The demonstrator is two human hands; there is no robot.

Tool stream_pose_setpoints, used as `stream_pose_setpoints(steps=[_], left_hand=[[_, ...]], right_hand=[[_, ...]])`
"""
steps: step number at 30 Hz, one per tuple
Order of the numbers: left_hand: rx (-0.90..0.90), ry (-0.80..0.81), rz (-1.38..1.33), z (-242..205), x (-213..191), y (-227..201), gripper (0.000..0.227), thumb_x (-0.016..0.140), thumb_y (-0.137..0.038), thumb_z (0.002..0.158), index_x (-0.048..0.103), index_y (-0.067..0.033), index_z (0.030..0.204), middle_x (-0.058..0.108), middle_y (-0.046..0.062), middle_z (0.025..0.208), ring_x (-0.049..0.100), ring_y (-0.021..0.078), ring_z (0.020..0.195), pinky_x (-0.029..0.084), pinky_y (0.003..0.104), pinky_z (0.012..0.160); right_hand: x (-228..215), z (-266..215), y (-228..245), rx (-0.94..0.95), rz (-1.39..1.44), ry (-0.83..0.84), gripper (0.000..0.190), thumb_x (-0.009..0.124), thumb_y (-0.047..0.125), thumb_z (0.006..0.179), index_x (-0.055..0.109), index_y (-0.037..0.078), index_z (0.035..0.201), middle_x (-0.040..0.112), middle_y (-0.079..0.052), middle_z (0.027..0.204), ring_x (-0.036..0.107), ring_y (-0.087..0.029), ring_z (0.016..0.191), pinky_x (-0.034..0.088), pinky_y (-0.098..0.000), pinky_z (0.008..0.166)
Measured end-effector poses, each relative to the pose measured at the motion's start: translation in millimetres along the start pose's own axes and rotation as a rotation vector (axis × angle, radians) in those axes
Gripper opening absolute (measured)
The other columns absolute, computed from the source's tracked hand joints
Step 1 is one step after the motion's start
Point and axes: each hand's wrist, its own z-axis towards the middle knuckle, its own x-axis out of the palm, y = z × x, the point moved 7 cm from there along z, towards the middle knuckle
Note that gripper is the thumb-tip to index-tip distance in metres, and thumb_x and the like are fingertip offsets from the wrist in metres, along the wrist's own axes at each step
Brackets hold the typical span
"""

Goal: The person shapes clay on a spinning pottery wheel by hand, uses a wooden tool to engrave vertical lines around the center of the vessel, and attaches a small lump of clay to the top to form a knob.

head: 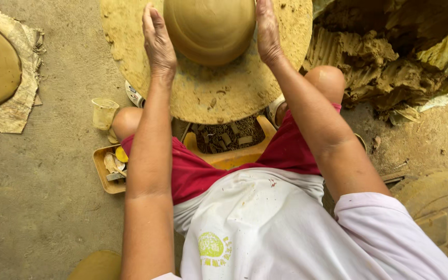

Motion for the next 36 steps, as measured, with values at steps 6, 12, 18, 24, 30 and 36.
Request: stream_pose_setpoints(steps=[6, 12, 18, 24, 30, 36], left_hand=[[0.005, -0.032, 0.019, 28.2, 36.3, 30.3, 0.104, 0.023, -0.084, 0.095, 0.031, -0.0055, 0.163, 0.034, 0.021, 0.168, 0.034, 0.0366, 0.155, 0.034, 0.05, 0.127], [0.154, 0.08, -0.287, 42.2, 33.7, -1.5, 0.097, 0.032, -0.078, 0.107, 0.023, 0.0001, 0.164, 0.031, 0.022, 0.171, 0.028, 0.0323, 0.162, 0.025, 0.043, 0.137], [0.101, 0.061, -0.368, 35.5, 35.1, -11.5, 0.104, 0.032, -0.08, 0.102, 0.022, 0.0004, 0.167, 0.033, 0.023, 0.172, 0.035, 0.0332, 0.158, 0.031, 0.047, 0.137], [-0.042, 0.017, -0.345, 29.8, 37.1, 3.7, 0.107, 0.033, -0.083, 0.095, 0.028, -0.0003, 0.163, 0.033, 0.023, 0.167, 0.033, 0.0339, 0.156, 0.03, 0.047, 0.129], [-0.116, -0.009, -0.261, 24.8, 37.3, 16.8, 0.104, 0.03, -0.085, 0.091, 0.032, -0.0063, 0.159, 0.039, 0.02, 0.16, 0.039, 0.033, 0.15, 0.034, 0.048, 0.122], [-0.046, -0.053, -0.181, 23.4, 37.1, 26.0, 0.099, 0.031, -0.083, 0.097, 0.035, -0.0053, 0.158, 0.037, 0.021, 0.165, 0.038, 0.0353, 0.154, 0.032, 0.049, 0.128]], right_hand=[[29.1, -2.0, 23.3, -0.006, 0.118, -0.076, 0.067, 0.043, 0.052, 0.113, 0.039, 0.006, 0.161, 0.047, -0.017, 0.164, 0.042, -0.029, 0.155, 0.032, -0.0409, 0.132], [10.3, 28.4, 28.9, 0.136, 0.33, -0.118, 0.057, 0.051, 0.051, 0.107, 0.054, -0.001, 0.13, 0.065, -0.022, 0.113, 0.065, -0.035, 0.106, 0.058, -0.0544, 0.1], [12.6, 20.7, 45.9, -0.015, 0.194, -0.102, 0.065, 0.049, 0.052, 0.112, 0.042, 0.006, 0.157, 0.049, -0.024, 0.153, 0.051, -0.034, 0.143, 0.046, -0.0507, 0.122], [30.7, 8.0, 48.7, 0.086, 0.107, -0.166, 0.067, 0.046, 0.05, 0.107, 0.039, 0.009, 0.16, 0.039, -0.021, 0.167, 0.039, -0.034, 0.155, 0.034, -0.0458, 0.129], [31.4, 1.3, 48.6, 0.159, -0.01, -0.172, 0.061, 0.046, 0.048, 0.106, 0.045, 0.014, 0.156, 0.048, -0.016, 0.161, 0.045, -0.031, 0.15, 0.035, -0.0432, 0.126], [29.5, 5.1, 40.1, 0.132, -0.014, -0.16, 0.062, 0.047, 0.051, 0.107, 0.046, 0.014, 0.157, 0.049, -0.016, 0.161, 0.046, -0.03, 0.151, 0.037, -0.0432, 0.127]])
